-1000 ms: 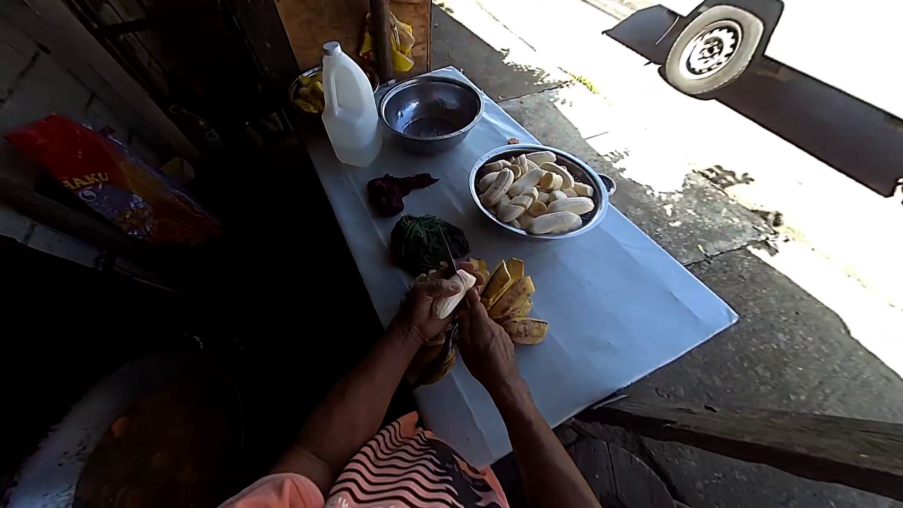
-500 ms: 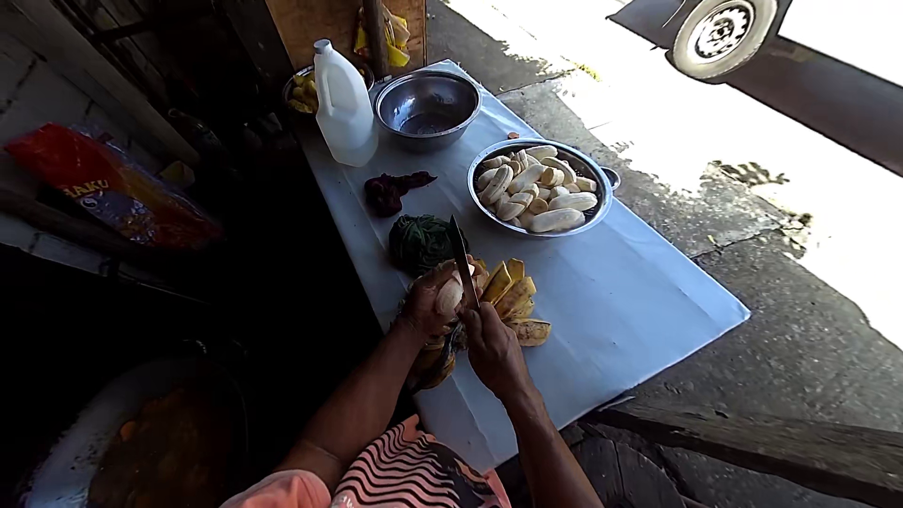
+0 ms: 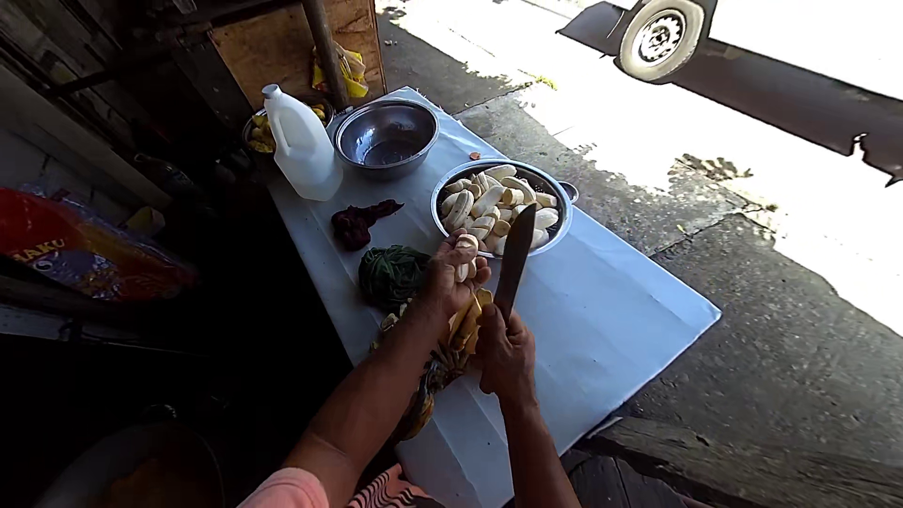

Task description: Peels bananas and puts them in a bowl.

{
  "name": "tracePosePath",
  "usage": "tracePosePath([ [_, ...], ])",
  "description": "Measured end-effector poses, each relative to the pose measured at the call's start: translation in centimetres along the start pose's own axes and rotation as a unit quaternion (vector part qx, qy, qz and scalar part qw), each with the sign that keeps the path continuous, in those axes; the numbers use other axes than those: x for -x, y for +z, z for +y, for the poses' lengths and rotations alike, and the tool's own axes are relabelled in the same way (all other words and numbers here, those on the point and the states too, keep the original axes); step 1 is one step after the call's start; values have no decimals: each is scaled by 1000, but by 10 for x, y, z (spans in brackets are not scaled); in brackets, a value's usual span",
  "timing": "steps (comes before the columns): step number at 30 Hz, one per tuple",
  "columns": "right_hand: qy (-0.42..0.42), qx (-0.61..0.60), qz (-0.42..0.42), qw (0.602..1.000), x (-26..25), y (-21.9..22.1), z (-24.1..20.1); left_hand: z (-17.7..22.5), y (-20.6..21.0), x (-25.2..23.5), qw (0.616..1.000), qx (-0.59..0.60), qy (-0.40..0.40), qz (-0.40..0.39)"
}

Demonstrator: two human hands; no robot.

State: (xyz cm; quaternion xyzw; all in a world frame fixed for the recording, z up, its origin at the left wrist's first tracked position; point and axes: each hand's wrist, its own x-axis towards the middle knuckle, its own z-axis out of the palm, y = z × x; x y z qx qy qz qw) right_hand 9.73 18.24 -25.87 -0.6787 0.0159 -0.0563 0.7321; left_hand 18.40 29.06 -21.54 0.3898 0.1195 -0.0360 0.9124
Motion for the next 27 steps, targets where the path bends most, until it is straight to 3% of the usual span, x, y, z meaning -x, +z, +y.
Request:
tracePosePath([
  [2,3,-54,31,998,4,-15,4,5,22,-51,979,-170,100,54],
  [3,9,-72,50,996,7,-23,6,4,26,-80,935,-296,181,69],
  [5,29,-103,81,991,12,-36,12,0,24,-136,778,-556,286,61],
  [7,47,-129,95,986,15,-49,17,-5,18,-170,617,-751,233,23],
  [9,50,-128,92,986,17,-63,23,-9,15,-184,530,-840,115,-34],
  [11,44,-107,89,989,20,-80,28,-10,20,-181,510,-854,89,-43],
  [13,54,-87,100,990,22,-94,30,-13,32,-153,536,-828,156,-43],
  [15,65,-90,116,987,23,-103,29,-29,41,-89,623,-728,272,-83],
  [16,63,-95,120,986,25,-106,29,-41,41,-48,668,-674,285,-135],
  [17,55,-97,120,986,26,-107,27,-55,36,-7,685,-652,254,-204],
  [18,44,-96,118,987,27,-107,24,-73,26,24,664,-668,201,-268],
  [19,32,-95,115,988,30,-105,21,-90,14,45,607,-720,131,-310],
  [21,16,-104,96,990,36,-102,14,-119,-1,64,465,-828,41,-310],
  [23,11,-101,65,993,44,-101,10,-132,-1,69,373,-883,17,-285],
  [25,30,-75,59,995,53,-101,5,-128,8,68,341,-890,-54,-297],
  [27,63,-9,69,996,63,-102,2,-116,16,63,353,-877,-113,-306],
])
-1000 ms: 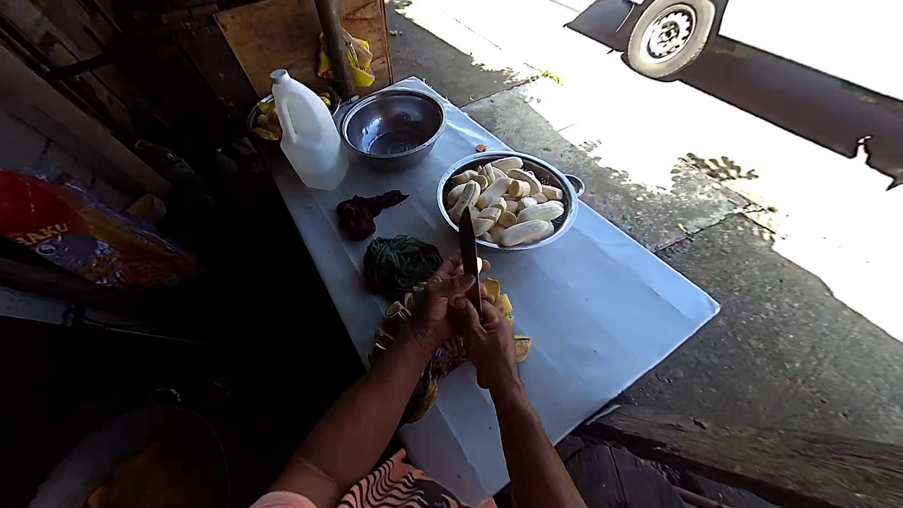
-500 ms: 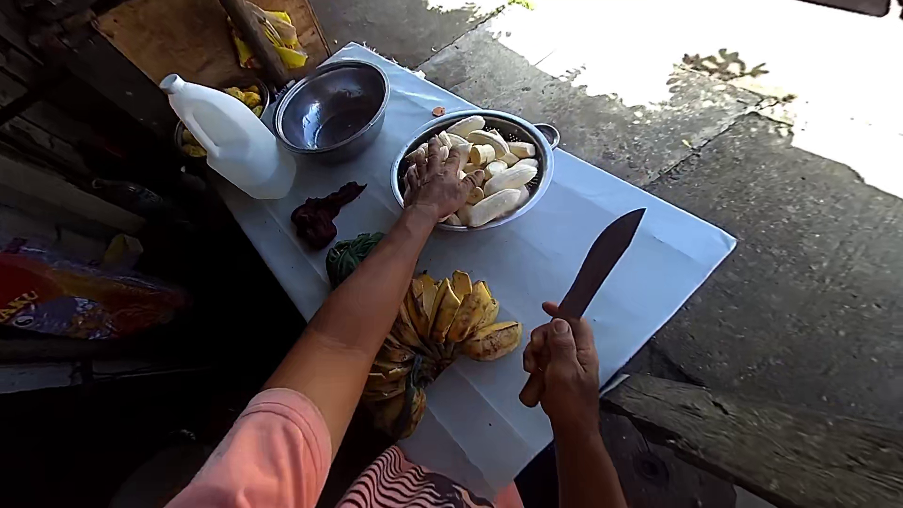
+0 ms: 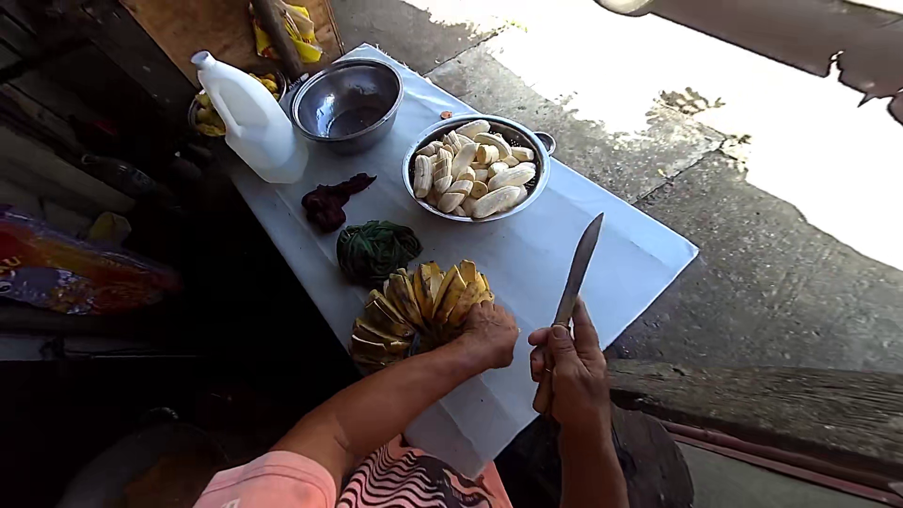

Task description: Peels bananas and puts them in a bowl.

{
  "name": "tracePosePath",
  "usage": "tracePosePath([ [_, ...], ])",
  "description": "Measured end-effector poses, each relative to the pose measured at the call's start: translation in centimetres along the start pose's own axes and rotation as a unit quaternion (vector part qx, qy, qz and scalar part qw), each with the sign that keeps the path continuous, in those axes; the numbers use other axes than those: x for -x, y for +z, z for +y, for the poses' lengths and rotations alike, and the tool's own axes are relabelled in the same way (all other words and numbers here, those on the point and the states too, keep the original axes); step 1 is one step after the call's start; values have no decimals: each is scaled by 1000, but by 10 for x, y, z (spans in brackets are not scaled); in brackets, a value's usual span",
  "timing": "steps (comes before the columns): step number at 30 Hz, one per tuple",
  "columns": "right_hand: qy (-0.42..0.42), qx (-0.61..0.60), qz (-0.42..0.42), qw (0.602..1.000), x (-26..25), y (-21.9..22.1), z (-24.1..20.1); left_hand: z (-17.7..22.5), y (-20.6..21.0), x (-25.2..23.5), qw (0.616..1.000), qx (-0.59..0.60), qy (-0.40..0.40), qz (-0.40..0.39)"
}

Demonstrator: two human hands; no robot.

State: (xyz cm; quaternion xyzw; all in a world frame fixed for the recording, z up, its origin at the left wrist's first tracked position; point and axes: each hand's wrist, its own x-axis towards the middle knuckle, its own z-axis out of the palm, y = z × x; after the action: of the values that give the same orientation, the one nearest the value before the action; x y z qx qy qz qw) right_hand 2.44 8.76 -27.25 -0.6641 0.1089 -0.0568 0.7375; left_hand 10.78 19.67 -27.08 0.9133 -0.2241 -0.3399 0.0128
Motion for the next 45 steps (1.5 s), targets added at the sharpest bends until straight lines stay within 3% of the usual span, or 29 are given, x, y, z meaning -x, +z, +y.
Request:
tracePosePath([
  [3,-12,201,22,979,14,-9,10,-22,-22,12,989,136,-5,65],
  [5,-51,297,10,953,27,-12,19,-39,-31,25,951,273,-1,144],
  [8,-119,372,-6,920,43,-5,22,-59,-31,37,874,426,20,232],
  [12,-148,426,-28,892,40,14,12,-66,-14,41,812,498,59,299],
  [14,-106,378,-59,918,20,24,6,-62,-5,45,788,515,82,328],
  [17,14,106,-115,988,-5,45,5,-62,5,48,758,529,88,371],
  [19,51,-40,-132,989,-2,62,3,-64,0,49,724,557,49,403],
  [22,37,-94,-132,986,10,86,11,-63,-11,49,648,615,2,449],
  [25,9,-143,-100,985,-3,102,26,-66,-9,47,561,704,40,434],
  [27,25,-207,-92,974,-10,106,29,-83,-5,46,532,749,104,381],
  [29,61,-260,-87,960,-15,108,28,-101,-7,42,561,743,127,343],
  [30,72,-271,-81,956,-17,110,28,-105,-12,42,611,703,112,346],
  [32,68,-277,-76,955,-22,112,28,-97,-35,49,781,514,23,355],
  [33,59,-282,-74,955,-23,113,28,-87,-47,54,844,416,-32,336],
  [34,54,-283,-73,955,-24,113,27,-80,-56,57,877,353,-72,320],
  [37,48,-277,-71,957,-27,114,30,-80,-60,58,888,327,-105,304],
  [42,73,-250,-26,965,-46,112,35,-89,-42,67,912,303,-20,275],
  [45,59,-195,9,979,-38,114,37,-95,-30,65,917,271,-32,292],
])
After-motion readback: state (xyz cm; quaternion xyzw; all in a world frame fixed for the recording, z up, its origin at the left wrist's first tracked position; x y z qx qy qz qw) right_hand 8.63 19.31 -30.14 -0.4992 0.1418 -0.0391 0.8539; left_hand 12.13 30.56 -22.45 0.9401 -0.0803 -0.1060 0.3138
